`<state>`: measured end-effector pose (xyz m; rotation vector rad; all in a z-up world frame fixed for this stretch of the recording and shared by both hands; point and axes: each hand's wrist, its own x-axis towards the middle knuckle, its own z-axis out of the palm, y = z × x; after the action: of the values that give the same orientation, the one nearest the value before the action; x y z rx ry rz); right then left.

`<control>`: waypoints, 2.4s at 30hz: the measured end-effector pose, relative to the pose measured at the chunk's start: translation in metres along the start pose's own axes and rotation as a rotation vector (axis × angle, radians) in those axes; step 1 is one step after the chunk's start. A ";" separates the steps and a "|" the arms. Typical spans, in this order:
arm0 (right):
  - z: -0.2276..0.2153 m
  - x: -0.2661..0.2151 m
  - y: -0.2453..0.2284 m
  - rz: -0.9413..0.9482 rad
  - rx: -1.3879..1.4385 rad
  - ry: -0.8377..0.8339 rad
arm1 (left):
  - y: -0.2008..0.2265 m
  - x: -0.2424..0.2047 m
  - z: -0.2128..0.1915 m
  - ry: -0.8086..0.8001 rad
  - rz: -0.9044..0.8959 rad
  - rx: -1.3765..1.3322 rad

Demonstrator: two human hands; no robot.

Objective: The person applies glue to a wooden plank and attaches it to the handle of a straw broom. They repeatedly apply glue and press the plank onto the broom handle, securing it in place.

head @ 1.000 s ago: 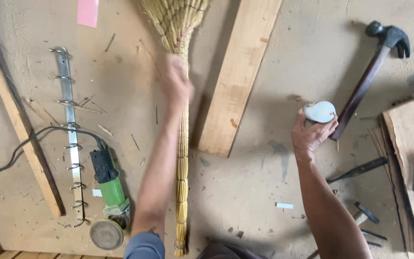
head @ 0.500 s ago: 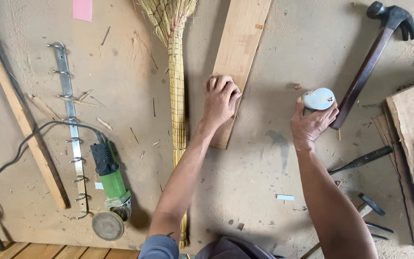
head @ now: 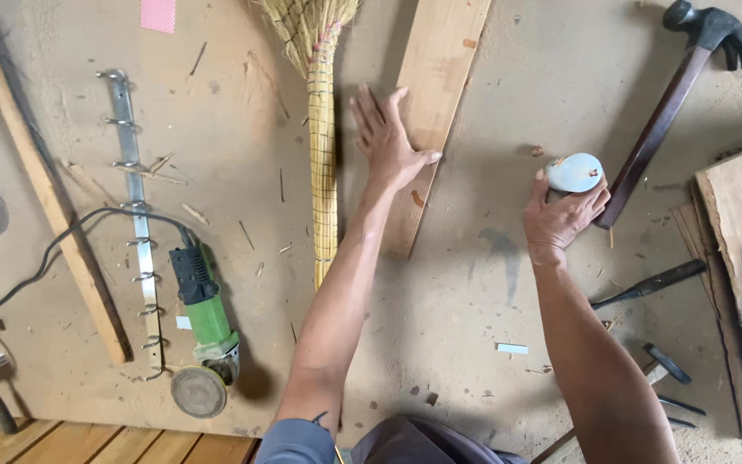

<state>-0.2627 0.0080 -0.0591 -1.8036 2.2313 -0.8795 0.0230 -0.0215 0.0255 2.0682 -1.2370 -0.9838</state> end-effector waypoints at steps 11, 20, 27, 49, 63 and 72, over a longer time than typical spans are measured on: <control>0.011 -0.004 0.023 0.005 -0.028 -0.020 | -0.014 -0.001 0.003 -0.018 0.101 0.056; 0.000 -0.003 0.005 -0.004 0.020 -0.009 | -0.030 0.006 0.018 0.047 0.126 0.150; 0.007 0.000 0.012 0.019 0.017 -0.014 | -0.033 -0.008 0.018 0.004 0.193 0.189; -0.080 -0.033 -0.072 -0.254 0.477 -0.400 | -0.144 -0.194 0.031 0.460 0.363 0.174; -0.059 -0.006 -0.081 -0.340 0.006 -0.714 | -0.138 -0.189 0.029 0.473 0.298 0.233; -0.049 0.007 -0.091 -0.281 -0.183 -0.826 | -0.140 -0.188 0.030 0.449 0.268 0.254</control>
<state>-0.2101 0.0089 0.0301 -2.0641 1.5810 0.0855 0.0112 0.2058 -0.0370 2.0808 -1.3923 -0.2304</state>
